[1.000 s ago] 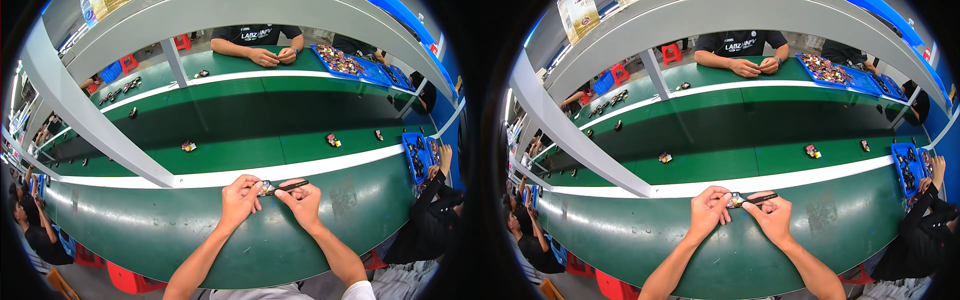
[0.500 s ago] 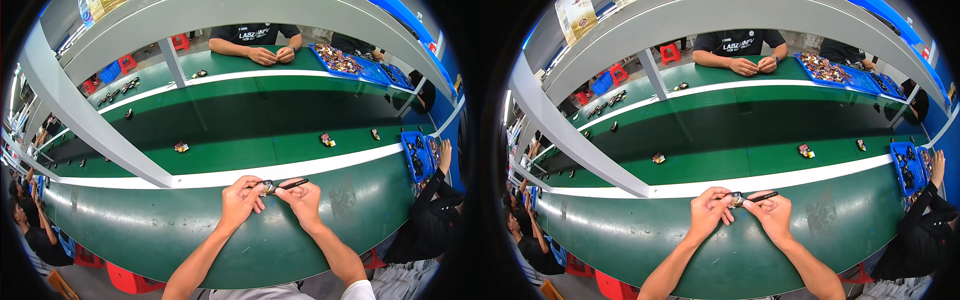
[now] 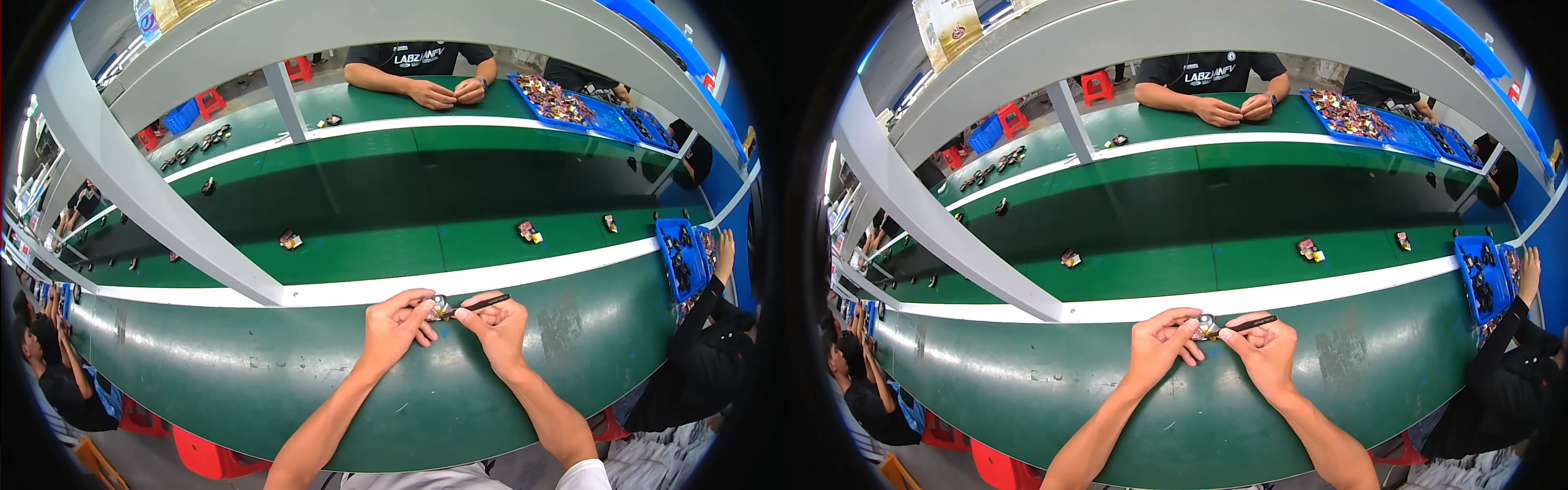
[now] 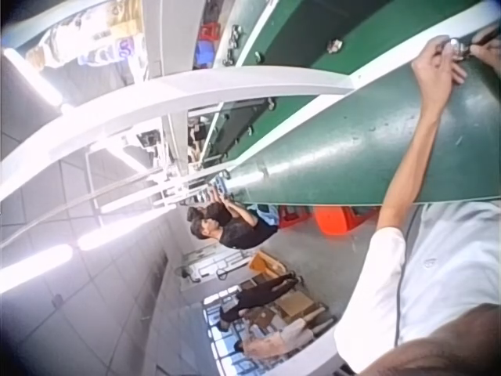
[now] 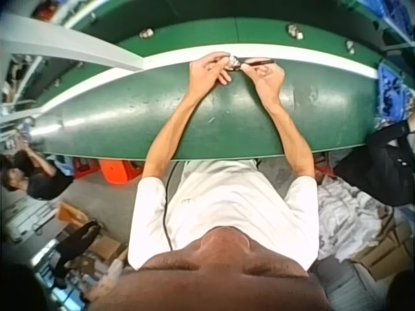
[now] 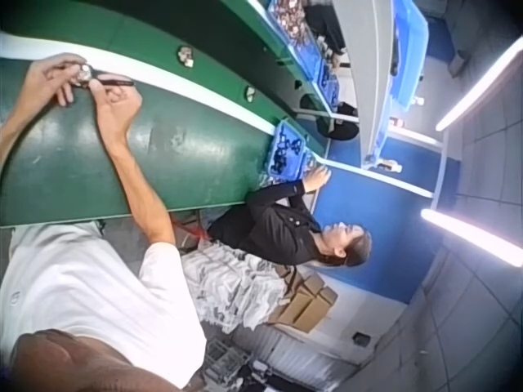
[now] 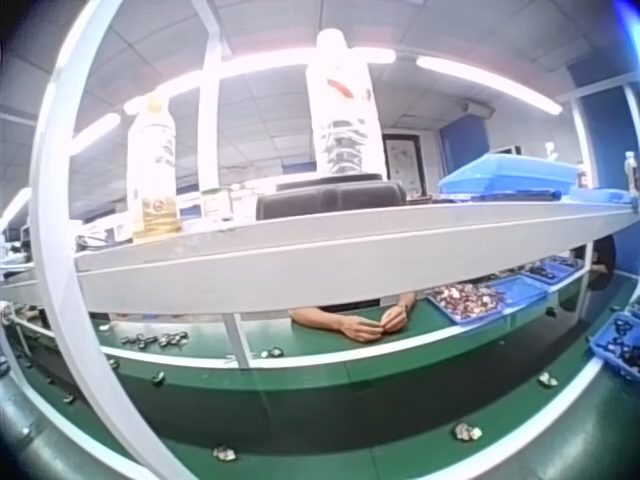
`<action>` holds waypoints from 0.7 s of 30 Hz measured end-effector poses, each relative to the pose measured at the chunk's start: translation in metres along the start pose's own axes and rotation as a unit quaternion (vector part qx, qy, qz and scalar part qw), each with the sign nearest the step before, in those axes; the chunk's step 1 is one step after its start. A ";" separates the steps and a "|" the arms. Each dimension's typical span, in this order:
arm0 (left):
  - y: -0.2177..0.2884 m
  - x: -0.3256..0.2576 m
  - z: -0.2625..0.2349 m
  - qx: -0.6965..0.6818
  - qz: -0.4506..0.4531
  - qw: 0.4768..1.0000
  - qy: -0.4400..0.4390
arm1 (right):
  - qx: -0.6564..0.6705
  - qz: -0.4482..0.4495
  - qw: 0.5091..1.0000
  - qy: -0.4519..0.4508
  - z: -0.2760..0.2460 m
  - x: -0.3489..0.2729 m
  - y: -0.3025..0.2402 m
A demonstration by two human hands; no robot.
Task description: The worker uses tweezers and a tool to assemble or inspect small electronic parts on an industrial production line.
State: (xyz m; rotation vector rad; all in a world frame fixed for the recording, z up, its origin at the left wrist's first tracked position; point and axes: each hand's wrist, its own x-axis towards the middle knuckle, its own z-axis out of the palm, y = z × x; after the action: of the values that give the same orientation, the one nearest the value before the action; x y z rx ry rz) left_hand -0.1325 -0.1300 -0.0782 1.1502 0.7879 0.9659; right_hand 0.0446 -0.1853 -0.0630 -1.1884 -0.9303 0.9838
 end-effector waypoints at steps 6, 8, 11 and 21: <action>0.002 0.003 -0.009 -0.047 -0.005 0.998 -0.043 | -0.010 -0.037 0.999 -0.005 -0.004 0.000 0.001; 0.008 0.001 -0.011 -0.049 -0.010 0.998 -0.049 | -0.008 -0.055 0.998 -0.014 -0.003 -0.001 -0.001; 0.007 0.002 -0.012 -0.058 -0.018 0.996 -0.067 | -0.014 -0.078 0.997 -0.025 -0.003 -0.002 -0.003; 0.003 0.004 -0.013 -0.056 -0.015 0.995 -0.083 | -0.049 -0.118 0.991 -0.030 -0.002 -0.004 0.003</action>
State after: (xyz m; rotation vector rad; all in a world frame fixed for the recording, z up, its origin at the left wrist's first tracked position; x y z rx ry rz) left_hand -0.1434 -0.1213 -0.0788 1.1023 0.6084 0.8660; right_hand 0.0451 -0.1890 -0.0666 -1.1043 -1.1503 0.7941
